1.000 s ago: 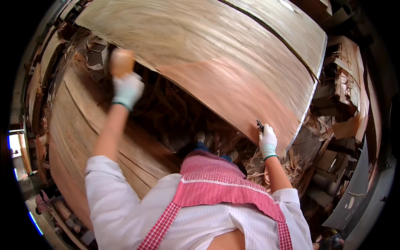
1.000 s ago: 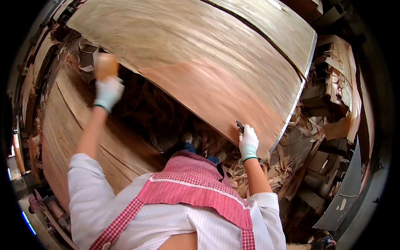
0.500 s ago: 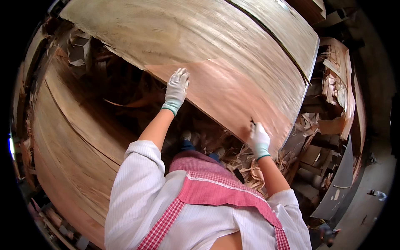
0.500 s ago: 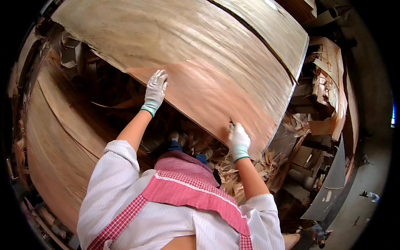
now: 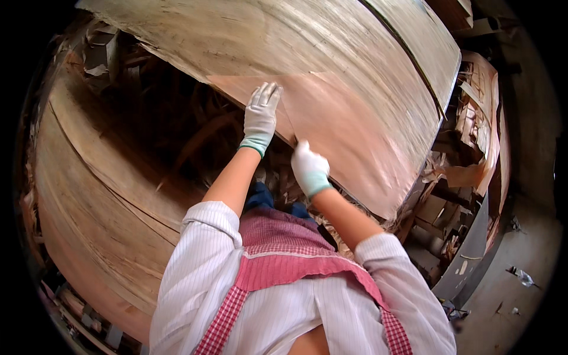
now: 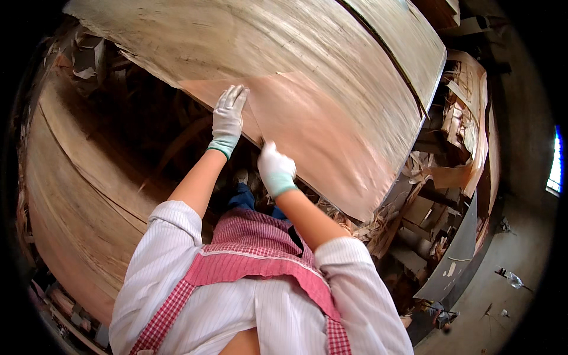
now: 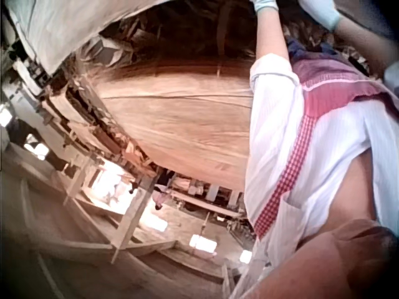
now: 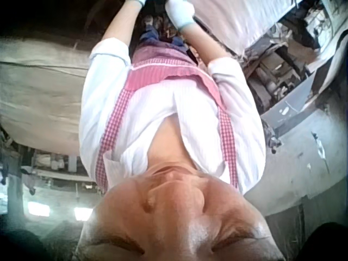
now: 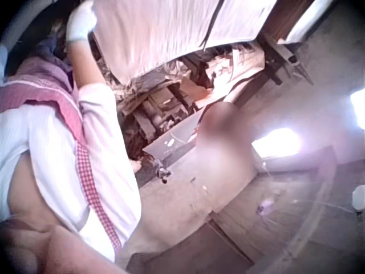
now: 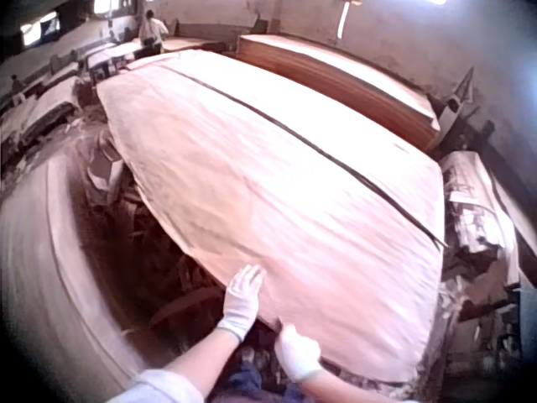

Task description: The person uses a long-handled peeling tool to remove thin layers of wood veneer from a large sheet on a workbench. They repeatedly peel, lift, and discard the veneer strips, then use a scraper to clean the surface and a measuring tape to mark the sheet.

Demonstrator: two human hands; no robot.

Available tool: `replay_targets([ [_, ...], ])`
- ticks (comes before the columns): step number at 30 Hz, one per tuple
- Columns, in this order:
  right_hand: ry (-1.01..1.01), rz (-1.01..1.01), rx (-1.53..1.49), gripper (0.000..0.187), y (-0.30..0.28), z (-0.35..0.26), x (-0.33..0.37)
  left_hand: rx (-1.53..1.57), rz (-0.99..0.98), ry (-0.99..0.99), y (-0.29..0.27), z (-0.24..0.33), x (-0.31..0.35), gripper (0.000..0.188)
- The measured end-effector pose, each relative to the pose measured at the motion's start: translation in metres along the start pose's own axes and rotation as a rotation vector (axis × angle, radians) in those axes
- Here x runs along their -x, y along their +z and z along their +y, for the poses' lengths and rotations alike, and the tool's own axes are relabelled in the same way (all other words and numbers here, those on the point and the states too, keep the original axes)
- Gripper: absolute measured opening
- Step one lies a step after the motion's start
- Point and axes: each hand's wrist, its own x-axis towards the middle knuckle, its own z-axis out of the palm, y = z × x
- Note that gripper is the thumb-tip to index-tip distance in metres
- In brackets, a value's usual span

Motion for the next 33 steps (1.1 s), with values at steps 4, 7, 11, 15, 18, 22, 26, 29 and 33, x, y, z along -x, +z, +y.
replay_targets([
  [4,0.076,-0.165,0.029,0.018,0.038,0.062,0.078,0.006,0.011,0.016,0.000,0.005,-0.005,0.050],
  [7,0.074,-0.189,0.035,0.022,0.002,0.089,0.105,-0.005,-0.058,-0.017,-0.003,0.004,-0.006,0.048],
  [11,-0.126,0.334,-0.027,0.018,-0.054,0.089,0.028,0.034,-0.291,-0.046,-0.033,0.016,-0.016,0.066],
  [15,-0.228,0.129,-0.091,0.016,-0.079,0.023,-0.062,0.042,-0.360,-0.061,-0.038,0.031,-0.024,0.096],
  [18,-0.376,0.254,-0.021,0.010,-0.058,0.009,-0.085,-0.044,-0.426,-0.008,-0.030,0.031,-0.027,0.086],
  [22,-0.321,0.154,-0.028,0.010,-0.054,0.112,-0.043,-0.031,-0.379,-0.070,-0.030,0.036,-0.021,0.086],
  [26,-0.109,0.002,0.020,0.013,-0.070,0.290,0.052,-0.014,-0.395,-0.093,-0.027,0.035,-0.020,0.084],
  [29,0.189,0.060,-0.003,0.021,-0.049,0.447,0.153,-0.007,-0.390,-0.090,-0.016,0.027,-0.019,0.084],
  [33,0.657,0.240,-0.057,0.023,-0.022,0.518,0.191,-0.080,-0.406,-0.071,-0.022,0.036,-0.024,0.084],
])
